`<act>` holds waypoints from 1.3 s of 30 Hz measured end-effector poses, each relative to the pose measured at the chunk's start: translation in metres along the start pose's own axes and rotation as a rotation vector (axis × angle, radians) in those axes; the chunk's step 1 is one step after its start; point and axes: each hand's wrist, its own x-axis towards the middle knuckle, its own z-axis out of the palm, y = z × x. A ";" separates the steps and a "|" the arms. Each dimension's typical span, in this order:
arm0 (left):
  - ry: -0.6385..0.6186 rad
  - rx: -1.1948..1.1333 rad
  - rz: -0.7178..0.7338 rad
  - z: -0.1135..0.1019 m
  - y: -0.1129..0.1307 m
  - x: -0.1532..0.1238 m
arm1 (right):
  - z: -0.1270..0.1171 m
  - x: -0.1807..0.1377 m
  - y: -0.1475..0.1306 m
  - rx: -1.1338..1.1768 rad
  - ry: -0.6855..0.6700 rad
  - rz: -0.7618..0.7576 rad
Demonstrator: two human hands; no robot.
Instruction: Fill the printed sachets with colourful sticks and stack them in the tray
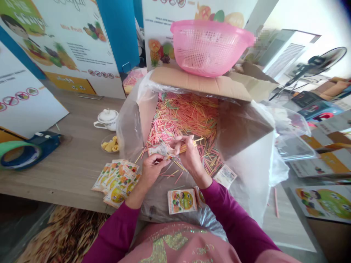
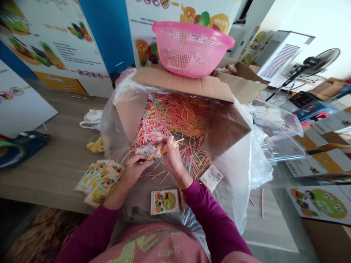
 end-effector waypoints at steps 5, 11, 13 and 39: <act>0.038 -0.054 0.051 0.006 -0.004 -0.001 | -0.002 -0.004 0.010 -0.062 -0.023 -0.013; 0.029 -0.173 0.152 0.013 -0.005 -0.001 | -0.015 -0.008 0.012 -0.333 -0.288 -0.091; -0.002 -0.226 0.164 0.016 -0.003 -0.001 | -0.016 -0.007 0.006 -0.308 -0.400 -0.072; 0.162 1.059 0.568 -0.116 -0.012 -0.097 | -0.080 0.021 -0.015 -1.972 -0.125 0.308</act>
